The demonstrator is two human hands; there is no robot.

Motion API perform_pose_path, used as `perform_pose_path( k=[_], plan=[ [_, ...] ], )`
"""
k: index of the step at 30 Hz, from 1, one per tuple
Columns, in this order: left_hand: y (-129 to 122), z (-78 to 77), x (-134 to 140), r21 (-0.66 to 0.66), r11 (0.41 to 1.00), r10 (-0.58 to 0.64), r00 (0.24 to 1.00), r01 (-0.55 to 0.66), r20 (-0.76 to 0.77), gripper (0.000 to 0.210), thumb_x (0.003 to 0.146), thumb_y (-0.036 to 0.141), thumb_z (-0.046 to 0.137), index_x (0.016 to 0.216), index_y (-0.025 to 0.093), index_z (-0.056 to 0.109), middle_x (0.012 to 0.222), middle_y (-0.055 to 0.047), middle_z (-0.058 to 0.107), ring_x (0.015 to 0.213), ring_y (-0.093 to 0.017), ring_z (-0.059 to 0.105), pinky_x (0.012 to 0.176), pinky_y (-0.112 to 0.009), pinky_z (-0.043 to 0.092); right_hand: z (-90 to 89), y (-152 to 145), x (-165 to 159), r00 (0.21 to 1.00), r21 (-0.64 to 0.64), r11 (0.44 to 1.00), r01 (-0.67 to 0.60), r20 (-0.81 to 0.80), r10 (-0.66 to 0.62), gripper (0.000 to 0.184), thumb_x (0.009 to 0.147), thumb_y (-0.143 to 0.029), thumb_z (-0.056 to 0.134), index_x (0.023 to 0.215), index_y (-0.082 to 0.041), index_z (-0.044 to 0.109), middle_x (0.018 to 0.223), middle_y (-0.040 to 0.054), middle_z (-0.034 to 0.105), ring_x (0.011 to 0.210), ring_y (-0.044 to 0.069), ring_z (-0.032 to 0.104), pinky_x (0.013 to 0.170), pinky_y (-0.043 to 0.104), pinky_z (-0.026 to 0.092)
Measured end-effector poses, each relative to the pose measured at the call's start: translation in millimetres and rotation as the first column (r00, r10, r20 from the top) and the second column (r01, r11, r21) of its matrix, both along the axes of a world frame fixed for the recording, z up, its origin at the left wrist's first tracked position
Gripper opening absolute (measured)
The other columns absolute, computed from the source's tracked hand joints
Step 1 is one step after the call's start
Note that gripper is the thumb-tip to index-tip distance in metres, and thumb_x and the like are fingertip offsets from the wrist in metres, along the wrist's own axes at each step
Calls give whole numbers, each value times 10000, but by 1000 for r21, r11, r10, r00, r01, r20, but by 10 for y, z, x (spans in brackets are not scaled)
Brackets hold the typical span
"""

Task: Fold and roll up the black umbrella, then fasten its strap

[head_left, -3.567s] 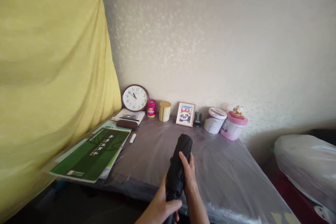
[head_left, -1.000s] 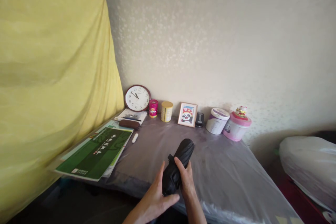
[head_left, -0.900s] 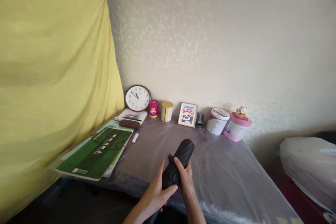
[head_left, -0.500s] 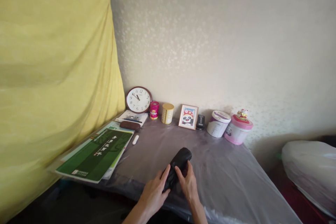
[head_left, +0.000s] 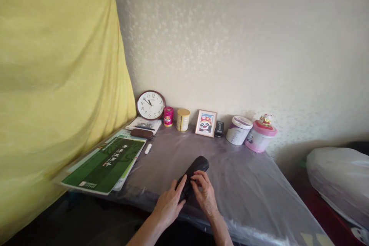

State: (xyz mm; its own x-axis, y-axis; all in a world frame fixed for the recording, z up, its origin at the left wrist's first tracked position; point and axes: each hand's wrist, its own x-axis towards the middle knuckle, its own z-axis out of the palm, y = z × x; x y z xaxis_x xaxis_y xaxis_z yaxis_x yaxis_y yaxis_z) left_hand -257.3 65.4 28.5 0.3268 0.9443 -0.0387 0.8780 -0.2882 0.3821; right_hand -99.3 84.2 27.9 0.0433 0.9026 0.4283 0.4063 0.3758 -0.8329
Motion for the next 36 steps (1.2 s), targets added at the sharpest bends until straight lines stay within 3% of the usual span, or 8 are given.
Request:
perform_pose_path(
  k=[4, 8, 11, 15, 21, 25, 30, 36],
  plan=[
    [-3, 34, -12, 6, 1000, -20, 1000, 20, -11, 700, 835, 226, 445, 1390, 386, 51, 1299, -84, 429, 921, -210, 629, 775, -299, 469, 8, -41, 49, 998, -13, 1000, -24, -50, 23, 165, 785, -349, 563, 800, -227, 674, 880, 50, 633, 802, 179, 592, 728, 285, 481],
    [-9, 57, -6, -8, 1000, -11, 999, 11, -42, 663, 837, 237, 440, 1382, 405, 101, 1317, -91, 413, 925, -216, 632, 790, -312, 466, 8, -96, 115, 990, -87, 995, -48, -133, 36, 177, 772, -380, 587, 779, -222, 667, 748, 18, 634, 646, 159, 586, 644, 274, 472],
    [-9, 56, -4, -13, 1000, -21, 998, 20, -52, 639, 843, 239, 436, 1374, 418, 128, 1303, -88, 425, 913, -215, 637, 787, -316, 470, 18, -116, 133, 979, -120, 990, -77, -198, 52, 192, 780, -392, 583, 790, -217, 663, 684, 4, 619, 634, 160, 590, 660, 276, 464],
    [-7, 30, -7, 10, 1000, -29, 998, 30, -49, 611, 849, 225, 420, 1364, 432, 164, 1295, -82, 425, 884, -219, 641, 767, -328, 479, 83, -80, 106, 967, -145, 982, -118, -242, 80, 209, 764, -414, 595, 771, -216, 661, 699, 6, 628, 657, 165, 597, 686, 280, 463],
    [-7, 12, 3, 14, 999, -28, 997, 29, -74, 602, 839, 224, 434, 1354, 429, 201, 1302, -86, 409, 857, -208, 648, 752, -314, 485, 192, 84, 82, 976, -158, 967, -200, -123, 182, 206, 813, -374, 527, 824, -210, 652, 667, -7, 617, 662, 160, 600, 688, 274, 456],
    [-15, 23, 13, 7, 999, -31, 996, 32, -88, 607, 836, 210, 438, 1353, 427, 204, 1328, -102, 389, 869, -227, 647, 753, -337, 491, 195, 218, 38, 976, -159, 963, -217, -10, 218, 191, 818, -312, 494, 814, -216, 658, 767, 2, 609, 642, 141, 584, 662, 269, 457],
    [-37, 54, 15, -4, 999, -39, 995, 39, -87, 599, 836, 198, 434, 1368, 364, 212, 1339, -120, 393, 872, -236, 644, 765, -358, 493, 128, 355, -73, 966, -144, 985, -97, 225, 128, 170, 741, -189, 516, 751, -230, 681, 781, 21, 589, 744, 166, 582, 722, 284, 443],
    [-28, -6, -46, -8, 999, -36, 999, 36, -23, 671, 818, 270, 459, 1403, 240, 132, 1372, -124, 383, 997, -243, 598, 852, -349, 468, 75, 419, -140, 942, -155, 988, 1, 330, 51, 172, 700, -153, 517, 774, -213, 660, 749, 22, 584, 710, 160, 575, 696, 274, 452]
  ],
)
